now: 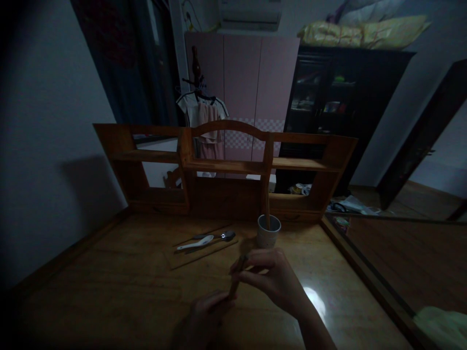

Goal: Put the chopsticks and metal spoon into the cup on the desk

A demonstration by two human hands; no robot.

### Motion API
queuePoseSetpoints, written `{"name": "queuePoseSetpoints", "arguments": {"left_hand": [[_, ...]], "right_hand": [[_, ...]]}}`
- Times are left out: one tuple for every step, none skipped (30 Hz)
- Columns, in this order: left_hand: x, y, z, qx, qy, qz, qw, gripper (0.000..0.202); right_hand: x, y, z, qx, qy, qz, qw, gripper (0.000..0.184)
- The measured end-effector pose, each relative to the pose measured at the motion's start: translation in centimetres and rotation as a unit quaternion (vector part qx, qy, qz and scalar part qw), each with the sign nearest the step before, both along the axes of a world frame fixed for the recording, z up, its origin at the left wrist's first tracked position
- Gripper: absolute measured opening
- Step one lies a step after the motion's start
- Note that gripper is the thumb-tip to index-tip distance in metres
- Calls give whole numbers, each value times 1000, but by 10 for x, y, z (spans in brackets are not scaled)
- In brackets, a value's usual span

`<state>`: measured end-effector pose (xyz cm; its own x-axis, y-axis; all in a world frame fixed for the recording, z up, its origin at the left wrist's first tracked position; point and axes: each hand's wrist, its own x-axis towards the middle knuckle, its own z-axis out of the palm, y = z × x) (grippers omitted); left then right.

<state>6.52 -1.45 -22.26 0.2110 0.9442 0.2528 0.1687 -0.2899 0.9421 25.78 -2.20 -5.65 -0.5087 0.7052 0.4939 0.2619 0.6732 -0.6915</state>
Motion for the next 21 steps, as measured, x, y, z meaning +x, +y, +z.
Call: {"name": "queuePoseSetpoints", "arguments": {"left_hand": [[0,0,2,-3,6,0,1000,25],[1,0,4,-6,13,-1,1000,26],[1,0,5,-3,19,-4,1000,26],[1,0,6,6,24,-7,1000,26],[0,1,6,17,29,-6,999,25],[0,2,5,25,36,-3,999,25],[0,4,4,31,44,0,999,24],[0,5,1,39,46,5,998,24],[1,7,-1,49,44,5,998,23],[1,8,-4,57,39,2,998,22],[1,9,-5,62,30,-3,998,20],[2,9,-6,67,19,-8,998,19],[2,9,-6,74,6,-11,997,18],[3,9,-6,80,1,-15,997,17],[3,8,-4,83,2,-18,996,17],[3,7,-2,86,6,-18,996,17],[3,6,-1,84,11,-20,996,22],[3,5,0,68,12,-21,997,28],[3,5,0,42,10,-21,999,35],[3,5,0,14,5,-16,1000,39],[3,5,-1,-7,0,-12,1000,41]], "right_hand": [[0,-1,1,1,-1,1,1000,7],[0,-1,1,3,-2,2,1000,7],[0,-1,1,4,-4,1,1000,7],[0,-1,1,2,-3,-2,1000,7],[0,-1,0,-3,0,-9,1000,8],[0,-1,-1,-8,6,-15,1000,8],[0,-1,-3,-14,13,-17,1000,10],[0,-2,-6,-22,21,-18,999,12],[0,-2,-9,-29,29,-17,999,14],[0,-2,-13,-33,32,-16,999,15],[-1,-3,-17,-33,33,-17,999,15],[-1,-4,-20,-31,30,-19,999,14],[0,-4,-22,-26,24,-23,999,14],[1,-4,-23,-20,20,-26,999,14],[4,-4,-24,-17,19,-29,999,15],[8,-2,-23,-18,25,-36,999,15],[14,1,-22,-20,37,-50,998,16],[22,4,-20,-25,58,-73,995,16],[32,8,-17,-31,86,-104,990,16],[43,12,-13,-32,121,-144,982,18],[55,17,-8,-33,160,-190,968,21]]}}
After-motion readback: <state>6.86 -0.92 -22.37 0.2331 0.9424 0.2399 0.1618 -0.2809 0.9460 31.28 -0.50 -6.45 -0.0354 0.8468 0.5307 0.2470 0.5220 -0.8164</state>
